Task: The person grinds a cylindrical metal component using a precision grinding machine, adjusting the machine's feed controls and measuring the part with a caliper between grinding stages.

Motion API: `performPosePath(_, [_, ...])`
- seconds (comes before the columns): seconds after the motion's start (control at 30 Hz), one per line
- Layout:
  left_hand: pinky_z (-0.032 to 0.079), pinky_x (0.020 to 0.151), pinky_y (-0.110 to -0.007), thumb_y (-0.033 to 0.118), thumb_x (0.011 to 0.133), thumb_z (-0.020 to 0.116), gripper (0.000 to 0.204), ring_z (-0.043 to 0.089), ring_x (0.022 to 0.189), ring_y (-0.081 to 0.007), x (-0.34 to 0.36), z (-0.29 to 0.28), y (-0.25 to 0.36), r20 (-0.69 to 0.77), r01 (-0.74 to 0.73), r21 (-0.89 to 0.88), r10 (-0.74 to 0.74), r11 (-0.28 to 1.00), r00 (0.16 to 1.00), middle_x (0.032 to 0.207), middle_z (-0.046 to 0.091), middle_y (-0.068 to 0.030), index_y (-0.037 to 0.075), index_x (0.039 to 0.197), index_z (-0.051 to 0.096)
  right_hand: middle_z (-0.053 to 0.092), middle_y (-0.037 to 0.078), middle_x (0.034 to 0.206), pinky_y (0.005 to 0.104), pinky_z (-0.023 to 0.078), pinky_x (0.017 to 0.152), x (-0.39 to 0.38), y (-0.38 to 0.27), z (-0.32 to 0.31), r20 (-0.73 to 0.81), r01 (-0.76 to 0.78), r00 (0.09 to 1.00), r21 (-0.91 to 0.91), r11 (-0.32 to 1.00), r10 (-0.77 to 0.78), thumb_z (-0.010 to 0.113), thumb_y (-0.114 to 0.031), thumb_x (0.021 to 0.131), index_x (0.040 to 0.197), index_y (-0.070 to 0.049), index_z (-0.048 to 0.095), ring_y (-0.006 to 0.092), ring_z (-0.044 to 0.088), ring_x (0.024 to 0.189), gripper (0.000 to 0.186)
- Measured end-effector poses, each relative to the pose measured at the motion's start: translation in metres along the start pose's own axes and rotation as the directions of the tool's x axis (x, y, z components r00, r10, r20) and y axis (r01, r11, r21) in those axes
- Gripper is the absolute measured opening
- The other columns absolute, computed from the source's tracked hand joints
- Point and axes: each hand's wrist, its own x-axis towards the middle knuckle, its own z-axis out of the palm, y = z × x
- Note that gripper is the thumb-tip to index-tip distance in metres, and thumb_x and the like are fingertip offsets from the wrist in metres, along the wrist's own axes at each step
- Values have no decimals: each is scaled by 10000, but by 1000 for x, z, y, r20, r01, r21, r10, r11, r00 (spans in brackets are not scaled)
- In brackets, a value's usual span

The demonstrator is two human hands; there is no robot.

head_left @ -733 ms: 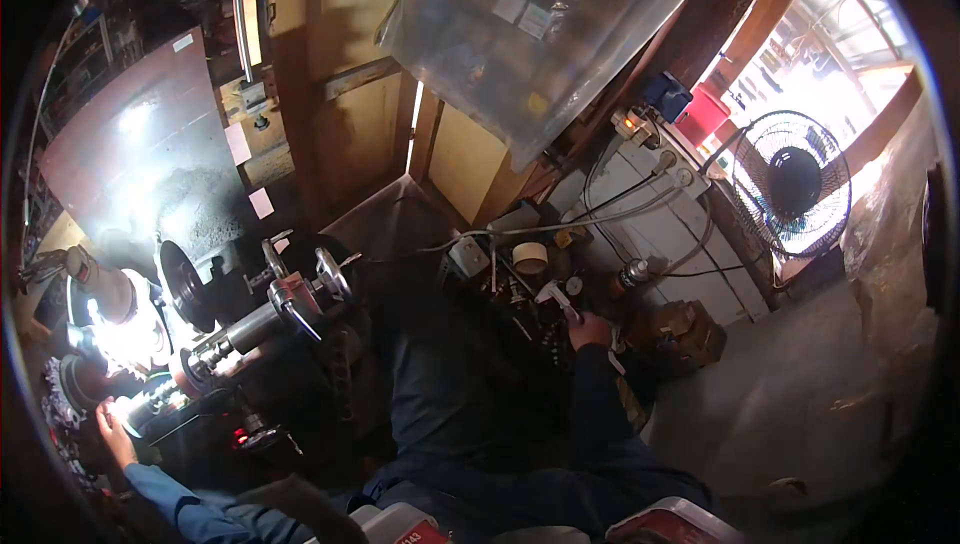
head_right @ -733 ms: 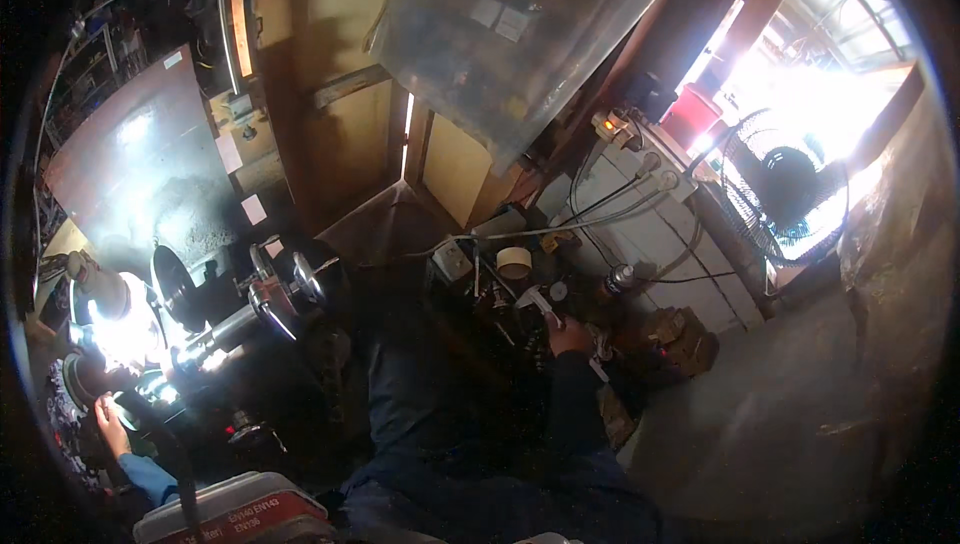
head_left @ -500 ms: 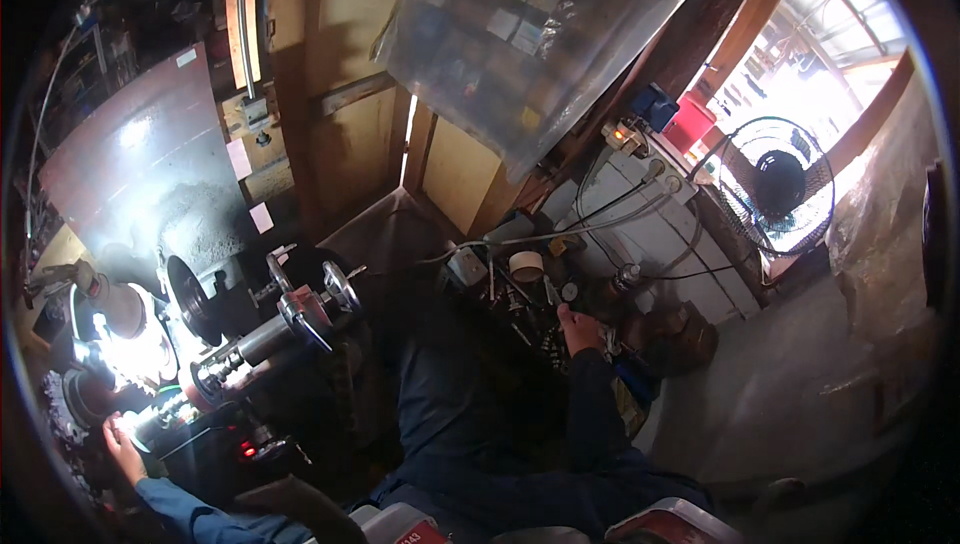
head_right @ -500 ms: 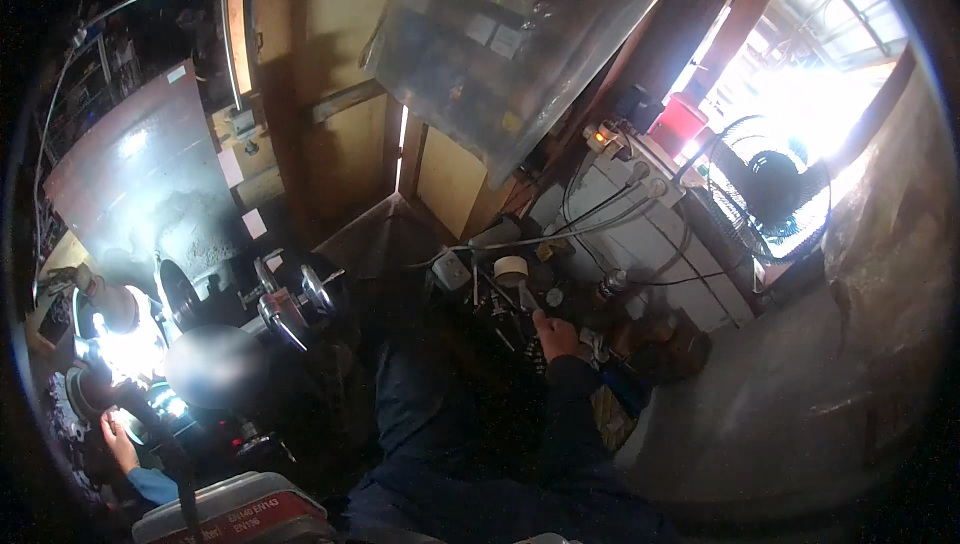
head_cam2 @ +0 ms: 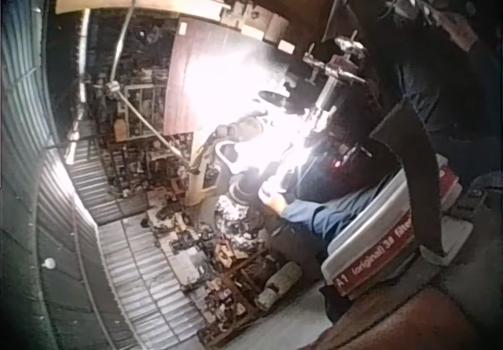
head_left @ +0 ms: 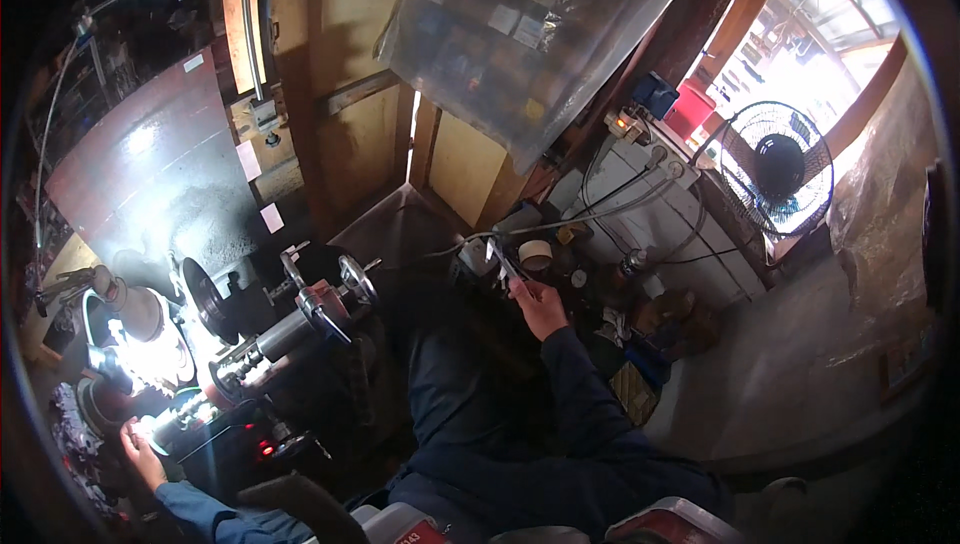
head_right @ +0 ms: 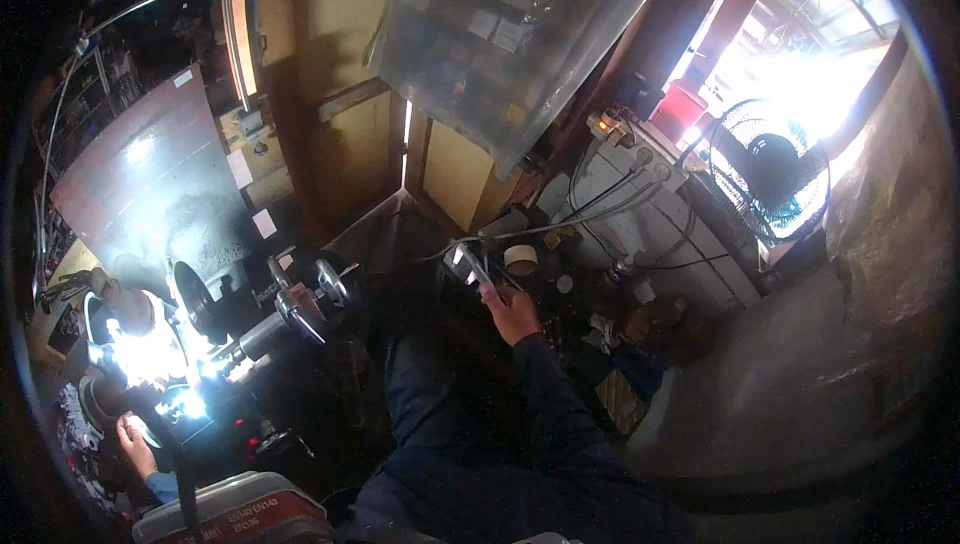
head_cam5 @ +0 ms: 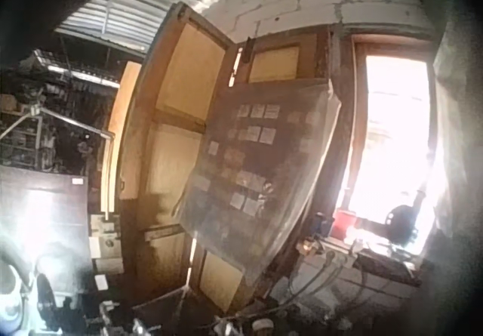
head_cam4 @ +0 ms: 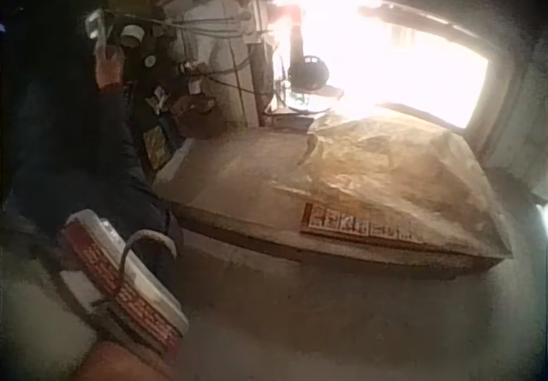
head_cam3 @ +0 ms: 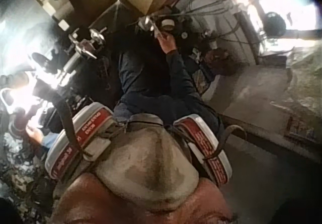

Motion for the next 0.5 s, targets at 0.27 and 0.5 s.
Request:
performPosePath(0.27, [371,1007,-334,173,996,418,297,500,1153,-221,5,-8,-20,-29,-73,27,74,997,997,1226,547,-104,6,1234,483,631,32,784,328,437,669,-17,-17,-5,58,22,998,-98,995,-16,621,-438,895,973,5,672,116,545,729,452])
performPosePath(0.5, [373,1008,-331,176,1002,415,307,500,1159,-217,10,-10,-44,-52,-64,40,66,997,996,1255,534,-105,0,1249,466,628,75,758,343,440,648,-16,-9,-9,-4,47,999,-5,999,-47,620,-429,889,985,24,660,137,557,709,464])
